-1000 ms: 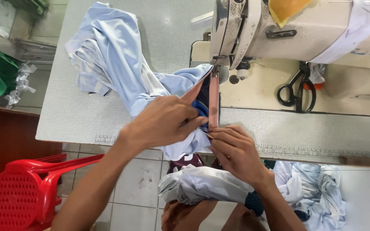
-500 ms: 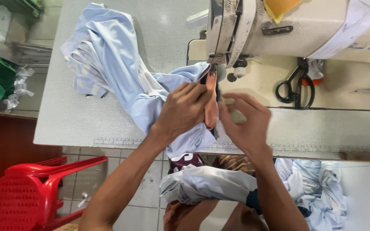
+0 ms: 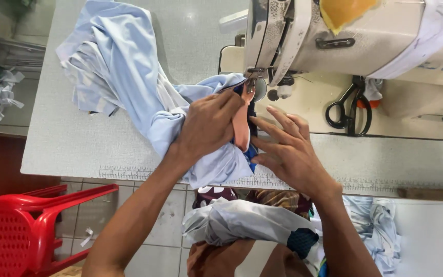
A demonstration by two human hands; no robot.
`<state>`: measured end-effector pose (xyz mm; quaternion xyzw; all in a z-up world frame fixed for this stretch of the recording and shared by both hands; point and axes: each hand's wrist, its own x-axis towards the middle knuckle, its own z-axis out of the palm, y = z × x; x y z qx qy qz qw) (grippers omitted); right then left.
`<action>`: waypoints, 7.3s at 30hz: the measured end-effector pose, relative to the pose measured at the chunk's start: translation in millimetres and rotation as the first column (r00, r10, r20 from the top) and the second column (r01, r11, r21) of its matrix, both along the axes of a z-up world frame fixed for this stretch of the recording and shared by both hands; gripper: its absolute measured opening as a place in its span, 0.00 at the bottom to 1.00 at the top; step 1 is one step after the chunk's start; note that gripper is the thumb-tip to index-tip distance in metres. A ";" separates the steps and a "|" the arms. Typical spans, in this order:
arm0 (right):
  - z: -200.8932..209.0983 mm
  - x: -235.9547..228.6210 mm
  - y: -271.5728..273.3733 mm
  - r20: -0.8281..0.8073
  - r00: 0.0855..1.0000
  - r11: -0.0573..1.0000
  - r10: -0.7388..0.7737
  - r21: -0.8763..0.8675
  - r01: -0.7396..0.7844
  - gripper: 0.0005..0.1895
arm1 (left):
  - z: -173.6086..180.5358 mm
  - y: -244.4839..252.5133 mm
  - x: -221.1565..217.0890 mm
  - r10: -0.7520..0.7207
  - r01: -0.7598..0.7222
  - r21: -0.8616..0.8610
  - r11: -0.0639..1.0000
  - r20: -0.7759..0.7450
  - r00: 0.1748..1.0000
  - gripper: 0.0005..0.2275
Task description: Aligning fabric trim to a shirt and trimming the excess material using scissors at a sewing station
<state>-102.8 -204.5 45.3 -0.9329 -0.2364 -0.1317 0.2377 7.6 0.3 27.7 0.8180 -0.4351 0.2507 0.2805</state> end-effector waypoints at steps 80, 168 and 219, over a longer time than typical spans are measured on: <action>7.4 5.1 6.1 -0.019 0.999 0.994 0.050 0.094 -0.048 0.13 | 39.2 20.9 -16.9 -0.125 0.123 0.131 0.984 0.007 0.992 0.11; 1.5 -78.9 35.8 0.099 0.995 0.928 -0.009 0.372 -0.029 0.02 | 17.5 8.4 -19.7 -0.019 0.019 0.044 0.999 0.001 1.000 0.12; 4.8 -66.4 34.1 0.060 0.998 0.951 0.019 0.307 -0.036 0.03 | 34.1 17.6 -44.9 -0.051 0.099 0.326 0.940 -0.153 0.987 0.21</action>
